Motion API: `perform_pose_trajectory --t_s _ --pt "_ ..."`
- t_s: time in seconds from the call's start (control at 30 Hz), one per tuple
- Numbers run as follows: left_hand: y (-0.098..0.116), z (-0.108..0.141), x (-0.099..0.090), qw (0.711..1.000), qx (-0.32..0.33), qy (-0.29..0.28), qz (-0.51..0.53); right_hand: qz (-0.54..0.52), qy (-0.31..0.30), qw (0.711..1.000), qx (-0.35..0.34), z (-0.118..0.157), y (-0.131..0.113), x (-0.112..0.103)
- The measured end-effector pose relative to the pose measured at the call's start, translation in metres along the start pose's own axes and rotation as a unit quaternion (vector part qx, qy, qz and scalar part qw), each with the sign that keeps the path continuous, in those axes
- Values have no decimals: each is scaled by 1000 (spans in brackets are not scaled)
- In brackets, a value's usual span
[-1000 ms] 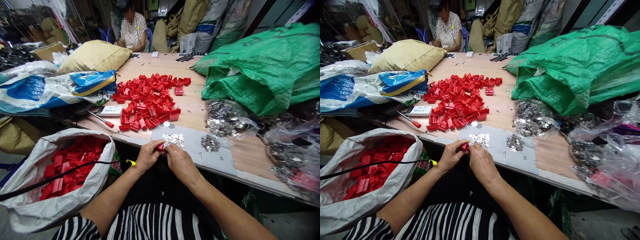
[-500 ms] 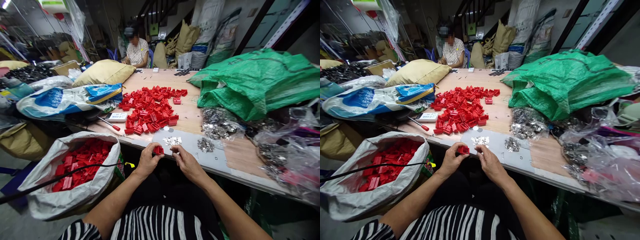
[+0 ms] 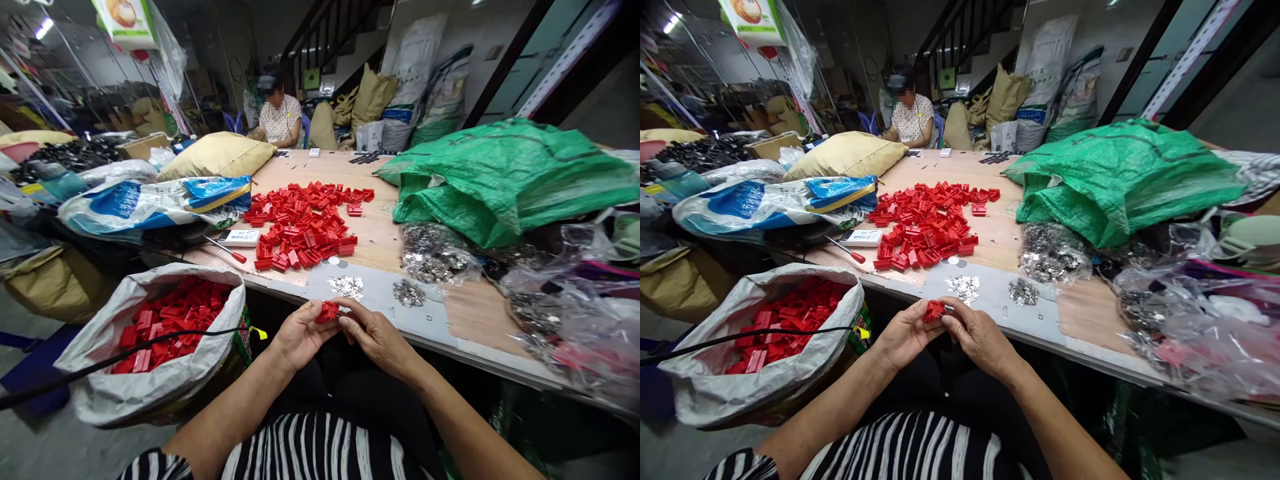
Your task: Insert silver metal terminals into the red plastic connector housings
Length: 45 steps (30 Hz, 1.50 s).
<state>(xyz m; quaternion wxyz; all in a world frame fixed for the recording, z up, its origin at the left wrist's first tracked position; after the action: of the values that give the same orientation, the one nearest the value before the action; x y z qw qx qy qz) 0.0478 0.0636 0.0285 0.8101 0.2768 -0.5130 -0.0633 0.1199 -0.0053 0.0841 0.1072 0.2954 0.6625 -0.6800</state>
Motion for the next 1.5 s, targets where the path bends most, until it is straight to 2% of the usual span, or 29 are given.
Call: perform_pose_trajectory --t_s 0.17,0.27,0.33,0.43,0.53,0.67,0.73,0.8,1.03,1.5 --pt "-6 0 0 1000 -18 1 18 2 -5 1000 -3 2 -7 0" --pt "-2 -2 1 1000 -6 -6 5 -8 0 1000 -14 2 -10 -1" --pt "6 -6 -2 999 32 4 -23 -13 18 1000 -16 1 -8 -4" --pt "26 -14 -12 983 131 35 -126 11 52 999 0 -2 5 -11" --pt "43 -22 -14 930 220 40 -291 49 83 995 8 -6 21 -16" --pt "50 -33 -1 805 276 15 -524 104 119 987 13 -11 38 -20" --pt "50 -38 5 754 291 2 -590 144 128 981 23 -14 45 -19" --pt "49 -43 8 729 293 -11 -619 173 124 977 32 -17 51 -17" --pt "38 -53 8 700 278 -70 -655 164 94 982 1 -24 58 -10" --pt "36 -56 7 692 280 -84 -660 168 50 984 25 -32 59 -8"
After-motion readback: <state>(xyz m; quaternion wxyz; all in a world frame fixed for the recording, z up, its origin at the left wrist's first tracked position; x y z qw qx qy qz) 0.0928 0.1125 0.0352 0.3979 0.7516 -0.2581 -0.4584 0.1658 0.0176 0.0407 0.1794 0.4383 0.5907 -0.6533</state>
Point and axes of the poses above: each hand's wrist, its own z-axis away from the middle knuckle, its own x-axis out of the palm, y = z × x, the point moved 9 cm from there along -z, towards the middle knuckle, and after that the axes turned 3 degrees about -z, right-handed, at the moved point
